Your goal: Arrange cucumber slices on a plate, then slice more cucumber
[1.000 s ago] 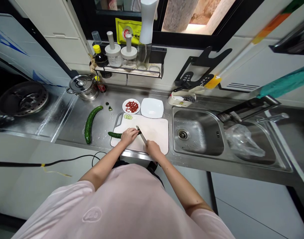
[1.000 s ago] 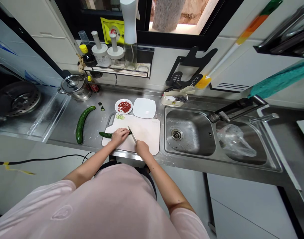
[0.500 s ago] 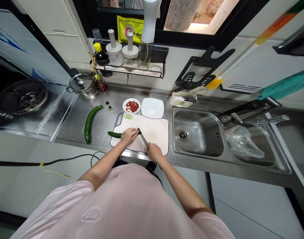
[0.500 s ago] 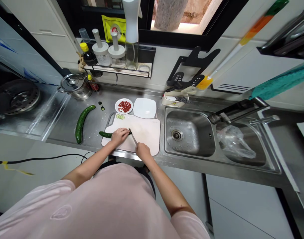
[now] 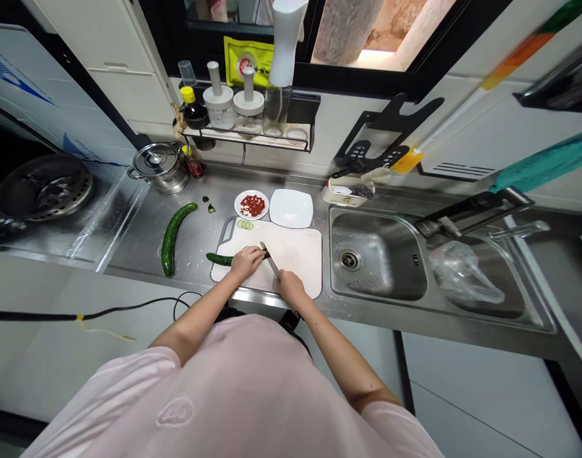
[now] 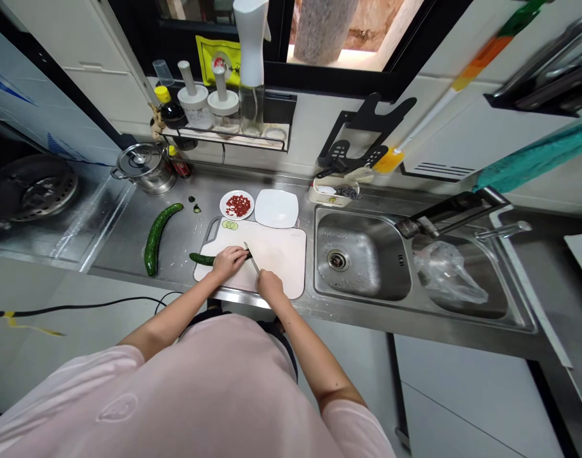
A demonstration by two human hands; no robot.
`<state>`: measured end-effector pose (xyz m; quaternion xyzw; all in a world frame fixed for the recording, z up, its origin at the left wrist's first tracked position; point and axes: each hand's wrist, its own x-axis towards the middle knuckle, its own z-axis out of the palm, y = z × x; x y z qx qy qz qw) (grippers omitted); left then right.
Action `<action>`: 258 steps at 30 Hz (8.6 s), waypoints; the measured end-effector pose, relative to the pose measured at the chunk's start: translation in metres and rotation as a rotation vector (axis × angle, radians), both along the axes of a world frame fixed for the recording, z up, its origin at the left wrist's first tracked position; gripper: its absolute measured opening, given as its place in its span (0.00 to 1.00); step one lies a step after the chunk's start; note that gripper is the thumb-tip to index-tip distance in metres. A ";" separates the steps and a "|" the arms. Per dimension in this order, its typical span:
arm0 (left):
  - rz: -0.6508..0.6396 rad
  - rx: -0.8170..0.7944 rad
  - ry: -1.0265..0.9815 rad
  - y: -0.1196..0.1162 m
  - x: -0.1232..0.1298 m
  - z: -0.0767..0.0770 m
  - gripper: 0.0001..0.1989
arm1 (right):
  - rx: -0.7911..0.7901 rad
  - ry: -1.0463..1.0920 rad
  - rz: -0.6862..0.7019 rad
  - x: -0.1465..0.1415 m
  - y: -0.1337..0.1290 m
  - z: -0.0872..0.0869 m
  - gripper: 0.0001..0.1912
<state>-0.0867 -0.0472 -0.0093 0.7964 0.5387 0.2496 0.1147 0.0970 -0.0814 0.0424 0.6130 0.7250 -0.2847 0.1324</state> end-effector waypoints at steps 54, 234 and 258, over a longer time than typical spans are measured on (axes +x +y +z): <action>0.017 -0.011 -0.025 0.000 0.000 -0.001 0.11 | 0.080 -0.012 -0.039 -0.028 0.027 -0.002 0.15; 0.503 -0.257 -0.050 0.104 -0.020 -0.008 0.12 | 0.430 -0.015 -0.148 0.067 -0.034 -0.004 0.19; 0.515 -0.274 -0.064 0.080 -0.020 0.009 0.12 | 0.312 -0.049 -0.239 0.059 -0.028 0.007 0.17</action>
